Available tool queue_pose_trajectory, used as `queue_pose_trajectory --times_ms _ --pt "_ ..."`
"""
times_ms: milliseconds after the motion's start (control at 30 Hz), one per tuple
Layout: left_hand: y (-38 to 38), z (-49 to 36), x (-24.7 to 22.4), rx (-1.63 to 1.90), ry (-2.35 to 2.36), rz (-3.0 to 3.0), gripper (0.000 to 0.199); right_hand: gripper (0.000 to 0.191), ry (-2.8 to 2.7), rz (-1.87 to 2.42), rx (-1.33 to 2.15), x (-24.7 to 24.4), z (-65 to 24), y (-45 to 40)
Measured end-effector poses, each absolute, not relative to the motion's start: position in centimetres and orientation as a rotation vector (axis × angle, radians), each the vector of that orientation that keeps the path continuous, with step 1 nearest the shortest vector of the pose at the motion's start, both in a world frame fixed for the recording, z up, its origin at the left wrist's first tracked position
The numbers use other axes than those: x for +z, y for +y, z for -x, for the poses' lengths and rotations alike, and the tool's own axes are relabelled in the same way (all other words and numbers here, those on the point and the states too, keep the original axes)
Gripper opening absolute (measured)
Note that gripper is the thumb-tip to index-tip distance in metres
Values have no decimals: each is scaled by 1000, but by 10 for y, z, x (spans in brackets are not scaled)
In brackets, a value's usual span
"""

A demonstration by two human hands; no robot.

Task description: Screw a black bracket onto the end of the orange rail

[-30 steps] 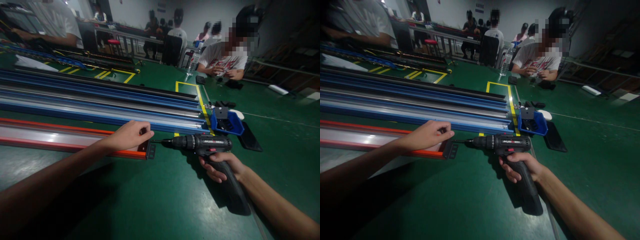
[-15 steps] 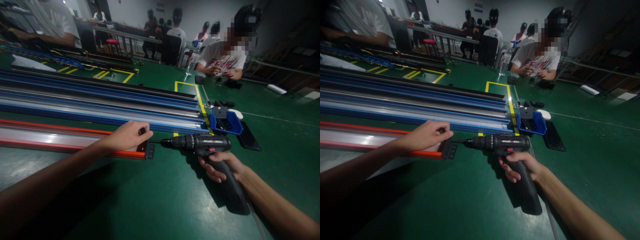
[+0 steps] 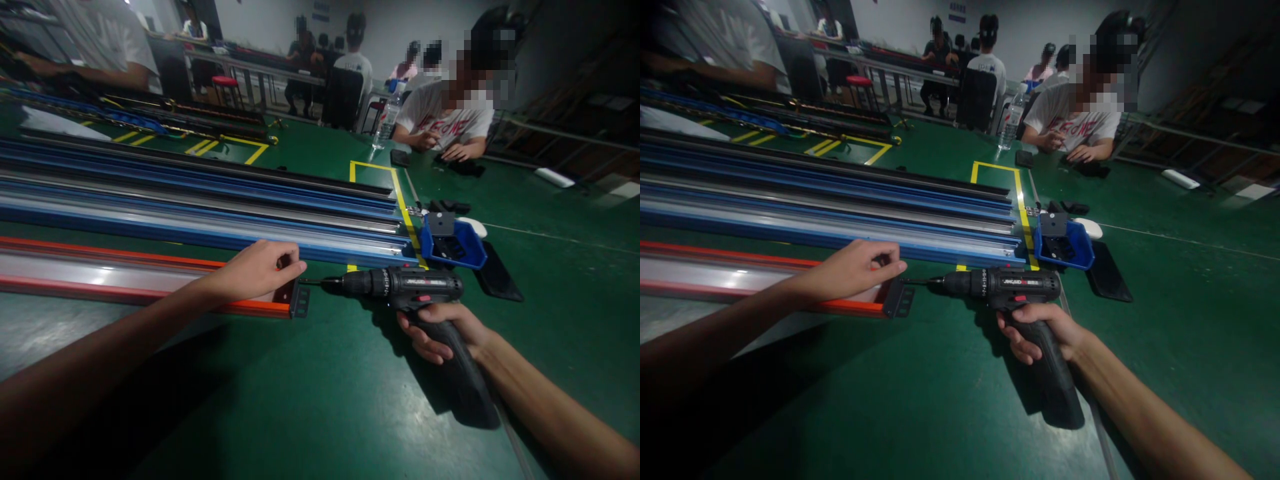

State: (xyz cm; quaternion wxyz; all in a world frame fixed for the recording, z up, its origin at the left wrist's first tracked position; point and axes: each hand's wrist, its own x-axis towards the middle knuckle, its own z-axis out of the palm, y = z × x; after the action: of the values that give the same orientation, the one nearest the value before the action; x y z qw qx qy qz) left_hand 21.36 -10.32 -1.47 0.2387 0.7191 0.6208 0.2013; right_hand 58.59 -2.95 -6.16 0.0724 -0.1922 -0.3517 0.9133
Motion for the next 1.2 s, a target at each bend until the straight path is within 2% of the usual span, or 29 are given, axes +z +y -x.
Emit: queue_pose_trajectory --times_ms 1200 --pt "-105 -215 -10 503 1739 -1993 30 32 -1106 627 2737 -64 -587 -27"
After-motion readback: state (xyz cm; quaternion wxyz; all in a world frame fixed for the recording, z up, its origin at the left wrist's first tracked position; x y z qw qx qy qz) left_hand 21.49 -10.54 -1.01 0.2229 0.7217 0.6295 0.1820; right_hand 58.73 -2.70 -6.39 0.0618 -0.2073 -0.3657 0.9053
